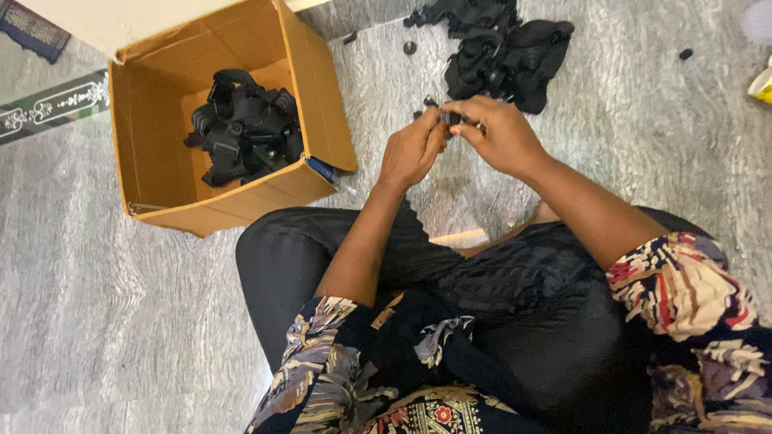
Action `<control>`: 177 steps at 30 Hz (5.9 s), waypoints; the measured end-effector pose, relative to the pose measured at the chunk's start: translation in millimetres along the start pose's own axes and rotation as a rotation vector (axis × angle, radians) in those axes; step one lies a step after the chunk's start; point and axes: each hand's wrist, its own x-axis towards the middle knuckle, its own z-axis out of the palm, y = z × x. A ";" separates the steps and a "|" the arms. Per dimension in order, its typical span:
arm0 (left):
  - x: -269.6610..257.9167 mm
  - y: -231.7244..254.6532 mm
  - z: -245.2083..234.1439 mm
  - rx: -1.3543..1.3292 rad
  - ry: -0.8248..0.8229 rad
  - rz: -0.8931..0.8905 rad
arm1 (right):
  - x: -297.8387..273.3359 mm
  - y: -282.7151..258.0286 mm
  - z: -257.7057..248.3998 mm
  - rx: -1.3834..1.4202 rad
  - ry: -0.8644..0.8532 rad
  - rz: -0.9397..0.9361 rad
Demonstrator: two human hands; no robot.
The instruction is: The person sits on the floor and assembles black harness components by hand. They attach small plastic parts to the straps, tighten screws, and place the finished units into a cardboard box.
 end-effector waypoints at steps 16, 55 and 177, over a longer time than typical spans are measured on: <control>-7.8 41.8 -34.4 -0.294 -0.098 -0.070 | -10.2 -62.1 -24.2 -0.241 0.244 -0.248; 3.5 60.9 -31.6 -0.744 -0.034 -0.291 | 2.2 -38.5 -32.0 0.079 0.230 -0.001; 10.1 18.2 -33.7 -0.967 -0.019 -0.395 | 36.0 -30.9 -14.1 0.070 -0.018 0.095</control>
